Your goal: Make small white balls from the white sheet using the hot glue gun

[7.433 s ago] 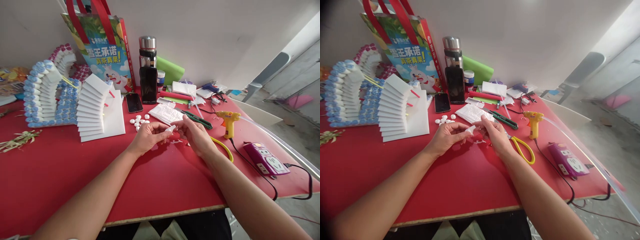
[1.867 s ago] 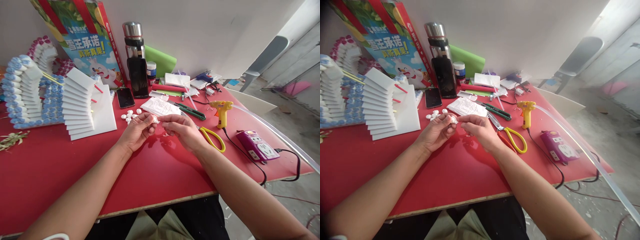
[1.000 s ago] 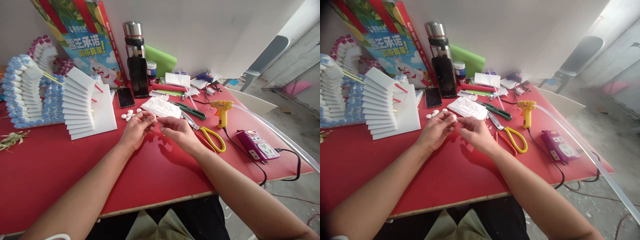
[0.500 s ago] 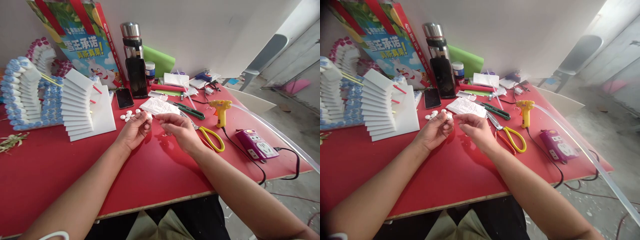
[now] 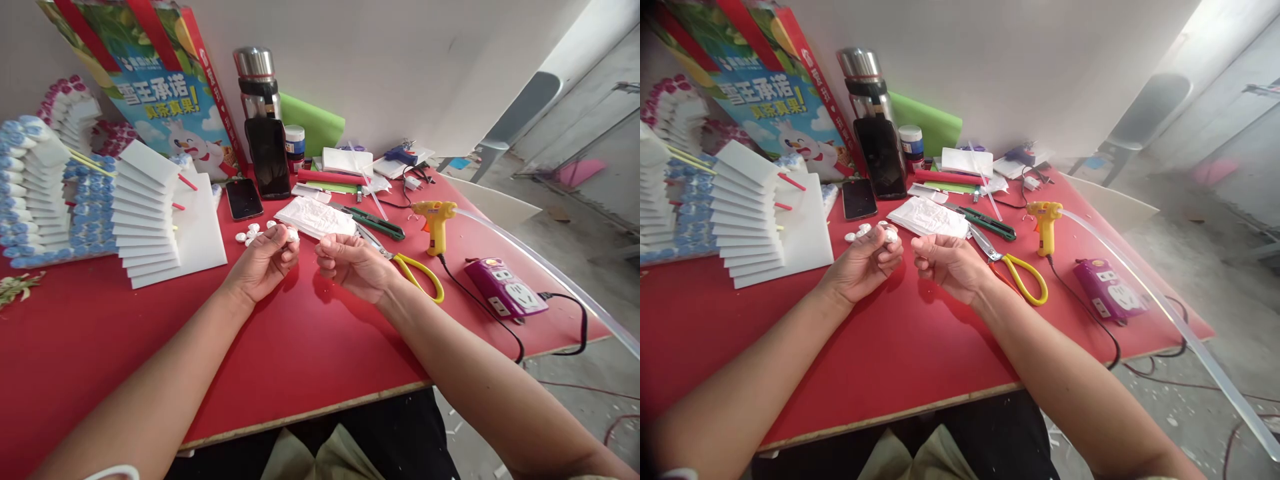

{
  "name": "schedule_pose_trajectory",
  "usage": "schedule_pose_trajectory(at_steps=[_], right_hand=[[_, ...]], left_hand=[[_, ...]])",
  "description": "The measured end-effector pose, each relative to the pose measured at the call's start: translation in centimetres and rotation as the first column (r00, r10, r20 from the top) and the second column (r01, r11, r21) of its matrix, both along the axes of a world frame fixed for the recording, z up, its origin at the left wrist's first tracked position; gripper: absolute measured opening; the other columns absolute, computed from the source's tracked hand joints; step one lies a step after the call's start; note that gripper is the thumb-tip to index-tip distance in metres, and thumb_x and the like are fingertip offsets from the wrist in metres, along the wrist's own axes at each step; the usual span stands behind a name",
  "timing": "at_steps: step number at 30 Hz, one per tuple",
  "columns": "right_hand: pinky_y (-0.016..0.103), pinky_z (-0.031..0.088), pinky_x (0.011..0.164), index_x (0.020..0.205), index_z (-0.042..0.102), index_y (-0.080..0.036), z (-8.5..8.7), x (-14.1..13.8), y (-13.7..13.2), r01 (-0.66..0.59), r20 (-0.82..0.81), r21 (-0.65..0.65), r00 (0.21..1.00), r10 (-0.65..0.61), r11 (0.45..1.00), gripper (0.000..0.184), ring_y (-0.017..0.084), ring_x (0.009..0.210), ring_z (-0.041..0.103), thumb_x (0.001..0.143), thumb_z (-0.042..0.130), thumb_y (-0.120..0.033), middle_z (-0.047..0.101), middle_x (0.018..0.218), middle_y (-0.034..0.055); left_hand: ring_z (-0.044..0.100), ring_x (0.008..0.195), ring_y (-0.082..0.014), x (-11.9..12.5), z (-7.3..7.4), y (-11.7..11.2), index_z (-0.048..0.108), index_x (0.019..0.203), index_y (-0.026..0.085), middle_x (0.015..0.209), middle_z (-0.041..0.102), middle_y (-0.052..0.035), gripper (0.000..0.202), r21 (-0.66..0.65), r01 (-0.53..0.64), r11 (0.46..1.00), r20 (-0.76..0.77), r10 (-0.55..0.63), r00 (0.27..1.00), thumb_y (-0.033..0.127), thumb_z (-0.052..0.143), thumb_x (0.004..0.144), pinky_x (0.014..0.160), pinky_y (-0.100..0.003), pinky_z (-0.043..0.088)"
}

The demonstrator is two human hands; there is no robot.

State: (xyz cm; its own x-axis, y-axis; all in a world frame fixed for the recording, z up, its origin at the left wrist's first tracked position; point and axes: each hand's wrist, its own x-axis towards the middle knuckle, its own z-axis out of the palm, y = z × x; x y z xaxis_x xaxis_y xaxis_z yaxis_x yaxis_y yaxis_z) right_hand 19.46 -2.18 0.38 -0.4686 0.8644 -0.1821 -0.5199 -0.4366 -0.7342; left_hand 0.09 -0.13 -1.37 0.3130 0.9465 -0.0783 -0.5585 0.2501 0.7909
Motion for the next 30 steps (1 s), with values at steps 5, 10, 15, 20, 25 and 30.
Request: schedule_pose_trajectory(at_steps=[5,10,15,20,25,30], right_hand=[[0.023,0.039,0.051,0.07,0.063,-0.017,-0.36,0.08,0.46,0.098,0.067,0.061,0.993,-0.102,0.993,0.03,0.007,0.05,0.044,0.074,0.088,-0.031,0.062,0.065,-0.0023],[0.022,0.036,0.049,0.071,0.062,-0.015,-0.39,0.16,0.56,0.036,0.081,0.077,0.996,-0.042,0.996,0.03,0.006,0.048,0.046,0.078,0.085,-0.033,0.061,0.062,-0.002],[0.023,0.041,0.054,0.075,0.067,-0.014,-0.23,0.2,0.44,0.004,0.096,0.119,0.995,-0.016,0.993,0.028,0.007,0.053,0.052,0.074,0.087,-0.033,0.067,0.069,0.0008],[0.025,0.041,0.054,0.076,0.069,-0.014,-0.14,0.3,0.53,0.07,0.145,0.155,0.985,-0.092,0.985,0.03,0.008,0.055,0.052,0.066,0.091,-0.032,0.069,0.072,0.0017],[0.026,0.04,0.052,0.07,0.063,-0.017,-0.28,0.42,0.69,0.109,0.172,0.138,0.976,-0.132,0.984,0.035,0.008,0.052,0.047,0.07,0.089,-0.041,0.064,0.066,-0.0006],[0.025,0.041,0.055,0.09,0.071,-0.018,-0.47,0.16,0.46,0.138,0.162,0.213,0.971,-0.174,0.967,0.032,0.011,0.065,0.055,0.071,0.088,-0.037,0.07,0.086,0.0036]], left_hand=[[0.046,0.055,-0.0038,0.05,-0.08,-0.06,0.064,0.083,0.012,0.07,0.057,0.001,0.033,0.044,0.025,0.999,-0.004,-0.025,1.0,0.038,0.084,0.08,0.049,-0.014,0.04],[0.05,0.055,-0.0045,0.12,-0.05,-0.38,0.068,0.088,0.013,0.071,0.061,0.0,0.029,0.081,0.048,0.996,-0.034,-0.046,0.998,0.036,0.084,0.08,0.053,-0.015,0.044],[0.053,0.057,-0.0056,0.32,0.09,-0.55,0.071,0.091,0.015,0.072,0.064,-0.0009,0.027,0.082,0.039,0.996,-0.054,-0.034,0.998,0.033,0.086,0.078,0.054,-0.015,0.045],[0.052,0.055,-0.0052,0.29,0.22,-0.46,0.071,0.09,0.015,0.07,0.063,-0.0004,0.028,0.067,0.021,0.998,-0.051,-0.018,0.999,0.033,0.088,0.076,0.054,-0.015,0.045],[0.052,0.054,-0.005,0.28,0.28,-0.48,0.071,0.091,0.016,0.07,0.063,-0.0001,0.028,0.069,0.026,0.997,-0.059,-0.022,0.998,0.033,0.088,0.075,0.054,-0.016,0.045],[0.057,0.062,-0.0078,0.59,0.17,-0.57,0.072,0.091,0.017,0.073,0.065,-0.0011,0.027,0.097,0.001,0.995,-0.11,0.009,0.994,0.031,0.088,0.075,0.054,-0.016,0.045]])
